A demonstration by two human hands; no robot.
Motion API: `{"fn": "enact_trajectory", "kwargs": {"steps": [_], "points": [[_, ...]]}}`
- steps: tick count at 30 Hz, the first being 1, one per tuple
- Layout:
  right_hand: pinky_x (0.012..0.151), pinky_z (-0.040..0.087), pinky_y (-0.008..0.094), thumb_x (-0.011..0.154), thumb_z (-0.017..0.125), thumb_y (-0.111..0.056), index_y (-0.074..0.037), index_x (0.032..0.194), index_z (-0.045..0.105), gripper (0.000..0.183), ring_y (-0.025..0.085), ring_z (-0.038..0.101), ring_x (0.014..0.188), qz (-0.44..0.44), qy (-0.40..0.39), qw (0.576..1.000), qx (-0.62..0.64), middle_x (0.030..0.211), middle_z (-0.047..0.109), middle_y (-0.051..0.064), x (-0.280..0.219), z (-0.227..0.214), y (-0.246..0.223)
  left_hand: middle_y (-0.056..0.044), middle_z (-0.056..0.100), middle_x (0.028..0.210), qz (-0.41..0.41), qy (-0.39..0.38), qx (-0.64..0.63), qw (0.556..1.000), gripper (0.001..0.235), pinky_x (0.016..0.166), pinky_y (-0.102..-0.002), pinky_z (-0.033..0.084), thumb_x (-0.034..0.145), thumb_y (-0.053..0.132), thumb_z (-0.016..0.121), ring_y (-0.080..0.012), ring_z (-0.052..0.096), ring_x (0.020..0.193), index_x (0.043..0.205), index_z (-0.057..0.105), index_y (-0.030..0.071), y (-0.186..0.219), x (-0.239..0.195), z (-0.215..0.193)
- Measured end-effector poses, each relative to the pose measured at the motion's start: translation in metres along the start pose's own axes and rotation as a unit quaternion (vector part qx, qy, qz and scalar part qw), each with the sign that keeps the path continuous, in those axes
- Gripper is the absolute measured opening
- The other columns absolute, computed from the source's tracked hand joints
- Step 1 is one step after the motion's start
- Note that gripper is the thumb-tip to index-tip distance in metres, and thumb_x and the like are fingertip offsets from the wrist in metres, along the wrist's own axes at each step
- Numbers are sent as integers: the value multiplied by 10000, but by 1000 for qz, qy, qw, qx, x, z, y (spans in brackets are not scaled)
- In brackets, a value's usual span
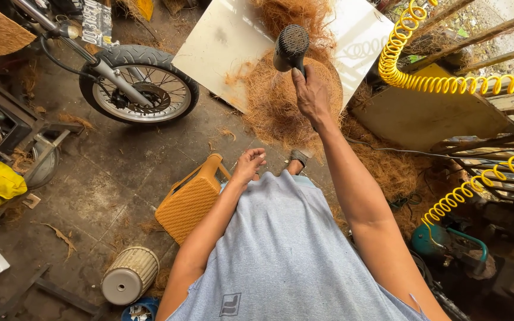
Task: The person shapes a coco fiber hat by hand, then uses a spray gun to apply a coating, followed by drying with a hair dryer. Finally, the person applies a liquid from a green bottle to the hat.
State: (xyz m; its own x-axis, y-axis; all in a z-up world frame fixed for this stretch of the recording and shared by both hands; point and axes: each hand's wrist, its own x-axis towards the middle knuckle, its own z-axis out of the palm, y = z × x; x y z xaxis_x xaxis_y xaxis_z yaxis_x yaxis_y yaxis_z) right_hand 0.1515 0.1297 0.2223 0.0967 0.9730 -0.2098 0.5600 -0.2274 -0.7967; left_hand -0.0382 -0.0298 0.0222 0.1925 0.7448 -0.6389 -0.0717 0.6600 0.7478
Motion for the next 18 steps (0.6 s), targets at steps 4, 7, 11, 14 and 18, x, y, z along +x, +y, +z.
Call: {"fn": "enact_trajectory", "kwargs": {"steps": [4, 7, 11, 14, 18], "points": [[670, 498, 392, 1089, 380, -536, -89, 1149, 530, 474, 268, 593, 768, -6, 1, 1000, 13, 811, 552, 129, 2, -2, 2, -4, 707, 1084, 3, 1, 1, 1000, 369, 715, -223, 482, 927, 279, 695, -137, 723, 930, 1267, 635, 147, -3, 1, -1], [681, 507, 405, 1091, 381, -530, -96, 1144, 529, 462, 277, 604, 773, -16, 1, 1000, 9, 814, 565, 138, -2, -1, 1, -16, 703, 1100, 6, -1, 4, 1000, 379, 750, -251, 475, 929, 275, 692, -152, 717, 959, 1277, 630, 136, 2, -4, 1], [686, 514, 412, 1089, 376, -537, -103, 1130, 531, 462, 280, 610, 769, -15, -18, 1000, 8, 809, 570, 136, -5, 6, 6, -45, 672, 989, 67, 18, -9, 998, 300, 742, -255, 468, 923, 138, 685, -157, 681, 870, 1200, 653, 30, 7, 1, 6], [666, 519, 426, 1085, 371, -557, -117, 1142, 530, 471, 276, 621, 749, -16, -40, 999, 15, 794, 582, 127, -11, 15, 14, -8, 662, 709, 122, 44, 10, 992, 95, 590, -186, 450, 880, 187, 732, -60, 592, 644, 913, 720, 98, 69, -37, 17], [657, 493, 424, 1084, 415, -529, -107, 1106, 549, 444, 309, 630, 765, -41, -62, 997, 2, 786, 575, 141, -20, 28, 32, -26, 617, 608, 196, 15, -35, 980, 310, 574, -174, 396, 941, 268, 730, -57, 518, 612, 692, 651, 103, 166, -97, 44]]}}
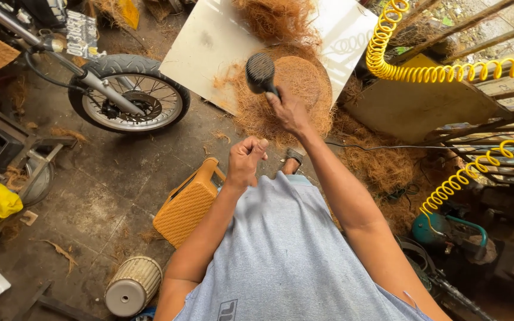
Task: The person shapes a coco fiber hat by hand, then uses a spray gun to apply a coating, followed by drying with a hair dryer. Finally, the person applies a liquid from a green bottle to the hat.
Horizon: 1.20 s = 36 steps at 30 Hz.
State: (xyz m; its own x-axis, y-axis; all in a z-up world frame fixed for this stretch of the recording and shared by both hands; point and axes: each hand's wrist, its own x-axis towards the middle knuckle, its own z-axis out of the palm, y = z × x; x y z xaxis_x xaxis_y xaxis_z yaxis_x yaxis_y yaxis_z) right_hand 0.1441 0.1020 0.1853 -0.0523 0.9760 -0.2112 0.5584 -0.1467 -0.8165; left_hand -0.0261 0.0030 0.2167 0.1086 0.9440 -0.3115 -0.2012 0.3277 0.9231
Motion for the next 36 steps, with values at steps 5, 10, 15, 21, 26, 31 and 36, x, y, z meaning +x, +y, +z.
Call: {"fn": "enact_trajectory", "kwargs": {"steps": [5, 10, 15, 21, 26, 31, 36], "points": [[580, 452, 342, 959, 316, -635, -162, 1063, 520, 526, 167, 539, 663, 13, -68, 996, -59, 800, 584, 30, -27, -4, -33, -39, 618, 825, 326, -311, -84, 889, 494, 990, -360, 411, 967, 583, 591, -185, 586, 794, 1117, 636, 114, 197, -83, 27], [697, 513, 416, 1004, 515, -459, -110, 1227, 609, 425, 310, 664, 811, -24, -39, 998, -42, 934, 681, 178, -44, -10, -41, -194, 410, 755, 390, -585, -305, 643, 433, 618, -530, 447, 1109, 211, 233, -397, 434, 597, 729, 338, 31, 254, -107, 47], [715, 546, 471, 978, 666, -378, -61, 1195, 652, 384, 398, 697, 829, -35, 5, 999, -29, 887, 680, 252, -60, -11, -34, -184, 553, 767, 339, -547, -327, 692, 317, 660, -523, 496, 993, 264, 485, -343, 513, 603, 781, 555, 40, 204, -125, 31], [682, 529, 510, 943, 686, -440, -105, 1061, 561, 376, 419, 701, 791, -1, 49, 997, -52, 809, 683, 226, -71, -6, 12, -164, 623, 690, 250, -267, -236, 900, 304, 648, -351, 502, 872, 258, 695, -278, 613, 657, 783, 638, -27, 120, -39, 26], [660, 560, 487, 904, 711, -454, -123, 1094, 591, 400, 399, 706, 821, -23, 74, 996, -46, 864, 697, 202, -81, -1, 18, -54, 537, 1157, -159, 14, -72, 985, 500, 878, -384, 397, 925, 342, 707, -202, 513, 1053, 1284, 514, 54, 17, 0, 25], [744, 575, 505, 829, 722, -342, -196, 1188, 595, 408, 386, 696, 905, -51, 29, 993, -104, 975, 693, 166, -84, 6, 14, -30, 663, 1085, -184, -17, -131, 974, 405, 927, -398, 424, 957, 431, 668, -176, 586, 1035, 1126, 620, 67, -5, 16, 27], [783, 581, 513, 804, 692, -296, -282, 1277, 553, 493, 376, 685, 921, -79, -20, 985, -153, 1031, 648, 89, -99, 7, -2, -40, 660, 1030, -190, 44, -128, 972, 455, 854, -357, 513, 853, 324, 806, -147, 593, 921, 1140, 638, 12, -31, 18, 22]]}}
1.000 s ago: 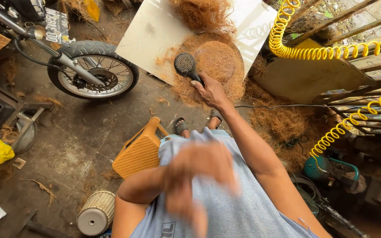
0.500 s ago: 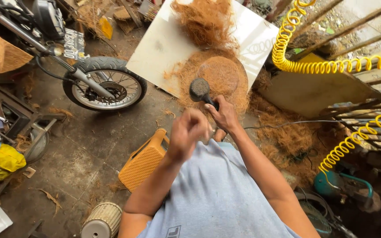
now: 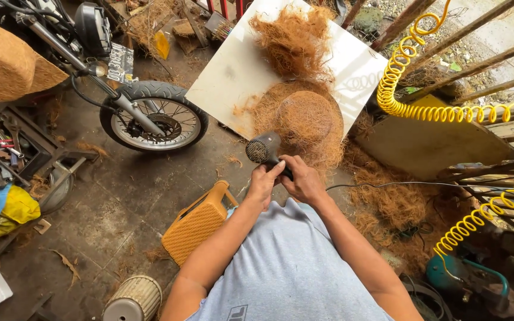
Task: The person shapes a coco fiber hat by hand, then uses a spray gun to apply a coating, followed by drying with a hair dryer. Finally, the person applies a liquid from a green bottle to the hat.
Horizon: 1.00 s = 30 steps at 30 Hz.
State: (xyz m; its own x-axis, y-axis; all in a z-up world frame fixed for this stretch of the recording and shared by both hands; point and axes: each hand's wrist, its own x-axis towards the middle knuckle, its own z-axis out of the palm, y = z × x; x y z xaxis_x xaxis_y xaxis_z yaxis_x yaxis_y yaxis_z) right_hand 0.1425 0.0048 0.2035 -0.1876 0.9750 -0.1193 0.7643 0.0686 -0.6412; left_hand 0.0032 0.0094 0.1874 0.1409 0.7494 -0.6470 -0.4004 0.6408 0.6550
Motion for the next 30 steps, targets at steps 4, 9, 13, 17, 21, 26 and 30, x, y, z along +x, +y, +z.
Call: {"fn": "enact_trajectory", "kwargs": {"steps": [4, 9, 13, 17, 21, 26, 30], "points": [[822, 555, 539, 816, 726, -285, -190, 1297, 555, 519, 419, 669, 993, 60, -30, 994, 88, 1054, 661, 169, -8, 2, 1, -64, 639, 981, 24, 63, -9, 998, 454, 749, -300, 591, 796, 250, 867, -156, 651, 843, 1115, 661, 2, -25, 14, -11], [816, 540, 492, 840, 751, -385, -133, 1176, 650, 433, 409, 690, 985, 176, -107, 965, 162, 982, 714, 211, -16, 21, 31, -74, 640, 924, 29, 73, 4, 997, 437, 731, -280, 597, 779, 226, 886, -156, 655, 815, 1090, 678, 1, -42, 24, -24], [711, 505, 420, 811, 796, -358, -101, 1080, 656, 397, 321, 654, 815, 158, -62, 958, 231, 843, 643, 170, -24, 38, 54, -92, 662, 902, 18, 31, 36, 999, 431, 737, -287, 602, 791, 231, 878, -156, 674, 790, 1099, 689, -3, -33, 12, -20], [704, 501, 389, 780, 817, -337, -142, 1066, 667, 378, 261, 635, 782, 168, -35, 950, 263, 822, 620, 133, -37, 25, 56, -104, 686, 974, -1, -107, 143, 984, 559, 818, -339, 568, 725, 231, 909, -151, 646, 904, 1158, 682, -41, -29, 13, -32], [697, 489, 389, 776, 822, -312, -113, 1055, 671, 374, 275, 616, 778, 156, -32, 948, 274, 822, 617, 157, -55, 16, 66, -163, 677, 1115, -22, -128, 198, 972, 548, 874, -374, 560, 717, 42, 825, -204, 651, 990, 1230, 656, -51, -94, 61, -90], [786, 499, 430, 764, 820, -307, -95, 1099, 694, 416, 334, 657, 885, 170, -72, 953, 241, 921, 671, 206, -85, -2, 84, -135, 681, 1095, -28, -55, 305, 950, 442, 795, -334, 594, 762, 41, 755, -231, 703, 997, 1197, 676, 24, -106, 60, -109], [819, 495, 463, 757, 813, -274, -84, 1113, 702, 418, 362, 664, 915, 187, -88, 951, 231, 959, 687, 228, -100, -17, 95, -182, 675, 1119, -28, -48, 323, 945, 451, 798, -350, 590, 774, 50, 750, -264, 700, 999, 1217, 672, 20, -103, 57, -110]]}}
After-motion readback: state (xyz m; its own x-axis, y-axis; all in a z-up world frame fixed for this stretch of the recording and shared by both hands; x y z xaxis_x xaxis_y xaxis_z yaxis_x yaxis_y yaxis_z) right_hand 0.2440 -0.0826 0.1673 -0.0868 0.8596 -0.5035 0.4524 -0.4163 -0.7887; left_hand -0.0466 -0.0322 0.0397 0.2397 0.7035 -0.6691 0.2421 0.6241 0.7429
